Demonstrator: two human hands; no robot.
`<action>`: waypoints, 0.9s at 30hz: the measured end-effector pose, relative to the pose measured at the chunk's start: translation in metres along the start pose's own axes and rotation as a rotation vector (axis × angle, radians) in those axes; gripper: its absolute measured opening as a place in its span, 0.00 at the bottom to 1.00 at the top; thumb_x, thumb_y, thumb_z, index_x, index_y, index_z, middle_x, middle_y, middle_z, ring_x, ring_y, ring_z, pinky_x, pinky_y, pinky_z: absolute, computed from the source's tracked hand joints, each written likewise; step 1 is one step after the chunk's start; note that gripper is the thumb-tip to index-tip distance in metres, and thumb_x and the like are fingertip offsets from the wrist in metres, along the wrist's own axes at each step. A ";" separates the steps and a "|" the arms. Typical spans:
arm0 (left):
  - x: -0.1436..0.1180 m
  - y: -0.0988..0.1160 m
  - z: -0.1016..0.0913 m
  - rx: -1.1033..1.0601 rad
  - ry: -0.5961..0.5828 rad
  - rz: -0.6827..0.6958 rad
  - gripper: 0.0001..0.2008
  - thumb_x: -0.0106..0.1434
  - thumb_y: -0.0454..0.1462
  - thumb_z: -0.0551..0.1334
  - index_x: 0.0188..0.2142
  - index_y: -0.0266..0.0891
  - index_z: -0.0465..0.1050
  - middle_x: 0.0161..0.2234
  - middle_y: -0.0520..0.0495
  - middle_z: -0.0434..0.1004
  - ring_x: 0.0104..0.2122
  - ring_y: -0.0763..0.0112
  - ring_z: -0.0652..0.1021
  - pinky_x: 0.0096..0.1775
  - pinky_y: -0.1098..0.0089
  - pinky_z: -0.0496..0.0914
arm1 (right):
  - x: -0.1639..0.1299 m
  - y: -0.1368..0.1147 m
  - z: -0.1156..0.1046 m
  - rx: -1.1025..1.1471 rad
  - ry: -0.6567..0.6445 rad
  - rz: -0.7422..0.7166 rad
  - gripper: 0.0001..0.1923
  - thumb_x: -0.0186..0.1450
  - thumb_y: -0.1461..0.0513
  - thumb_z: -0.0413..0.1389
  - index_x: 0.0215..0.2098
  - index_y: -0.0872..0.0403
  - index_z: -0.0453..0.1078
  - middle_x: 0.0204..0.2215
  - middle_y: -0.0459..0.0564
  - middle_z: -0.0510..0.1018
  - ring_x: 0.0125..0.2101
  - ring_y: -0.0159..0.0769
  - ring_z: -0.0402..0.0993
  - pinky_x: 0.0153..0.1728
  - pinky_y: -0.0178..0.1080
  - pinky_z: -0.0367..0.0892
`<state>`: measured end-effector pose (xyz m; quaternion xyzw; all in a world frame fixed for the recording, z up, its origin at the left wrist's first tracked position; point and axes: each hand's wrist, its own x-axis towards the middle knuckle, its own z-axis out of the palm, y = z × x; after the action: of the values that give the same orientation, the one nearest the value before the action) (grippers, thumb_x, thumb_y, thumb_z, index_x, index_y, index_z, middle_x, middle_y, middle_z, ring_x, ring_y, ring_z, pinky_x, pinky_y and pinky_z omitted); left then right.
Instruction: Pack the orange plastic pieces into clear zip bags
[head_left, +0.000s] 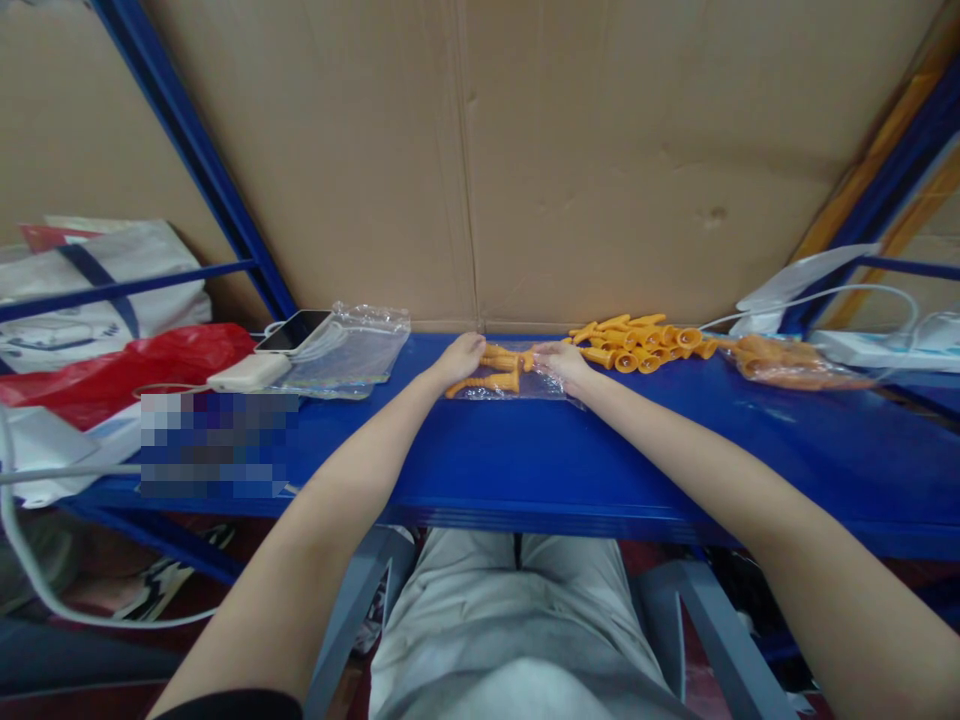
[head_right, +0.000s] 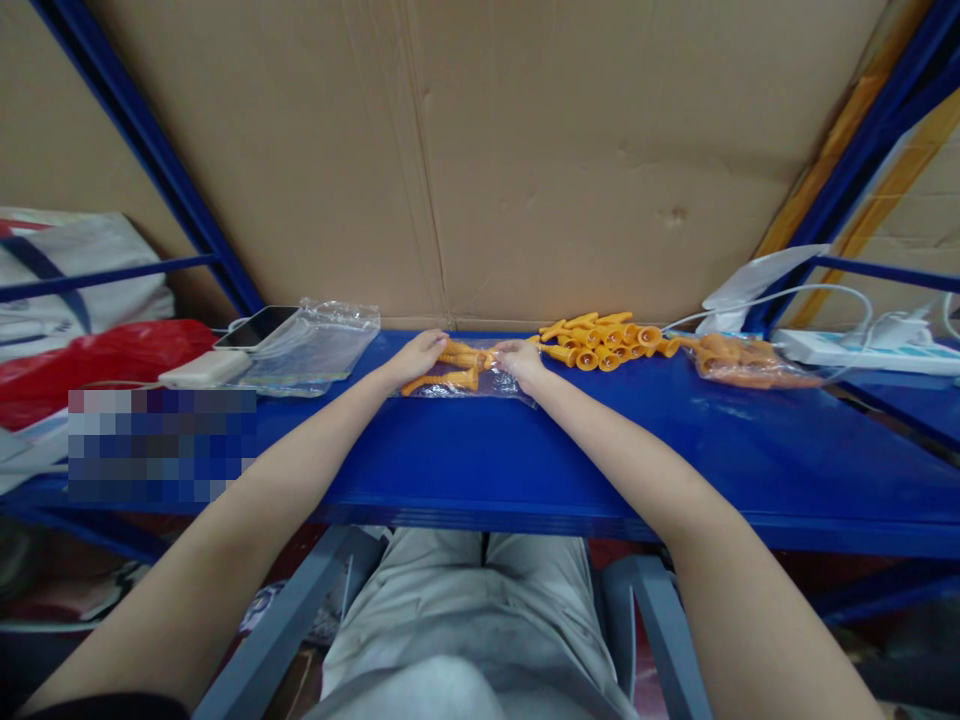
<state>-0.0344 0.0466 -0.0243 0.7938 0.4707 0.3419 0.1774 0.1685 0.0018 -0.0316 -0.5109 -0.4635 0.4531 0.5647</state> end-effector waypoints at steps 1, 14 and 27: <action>0.000 0.000 -0.001 0.073 0.016 0.028 0.11 0.65 0.36 0.54 0.42 0.38 0.73 0.53 0.41 0.76 0.58 0.59 0.72 0.62 0.59 0.62 | 0.000 0.001 0.000 -0.049 -0.007 -0.023 0.10 0.54 0.75 0.61 0.26 0.56 0.69 0.25 0.47 0.78 0.27 0.32 0.77 0.37 0.36 0.75; -0.012 0.024 -0.006 0.305 -0.208 0.194 0.07 0.62 0.36 0.55 0.28 0.40 0.69 0.55 0.41 0.74 0.63 0.60 0.67 0.62 0.61 0.61 | -0.001 -0.006 -0.014 -0.975 -0.120 -0.749 0.08 0.63 0.62 0.57 0.26 0.56 0.70 0.33 0.59 0.80 0.42 0.46 0.75 0.46 0.44 0.68; -0.005 0.008 0.000 0.244 -0.274 0.180 0.09 0.64 0.37 0.54 0.26 0.42 0.64 0.57 0.42 0.74 0.68 0.59 0.57 0.65 0.55 0.54 | -0.003 -0.006 -0.020 -0.533 -0.467 -0.275 0.07 0.57 0.63 0.62 0.34 0.56 0.80 0.25 0.45 0.80 0.25 0.29 0.71 0.32 0.34 0.69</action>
<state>-0.0310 0.0387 -0.0210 0.8874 0.4071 0.1858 0.1108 0.1879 -0.0050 -0.0272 -0.4560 -0.7456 0.3405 0.3467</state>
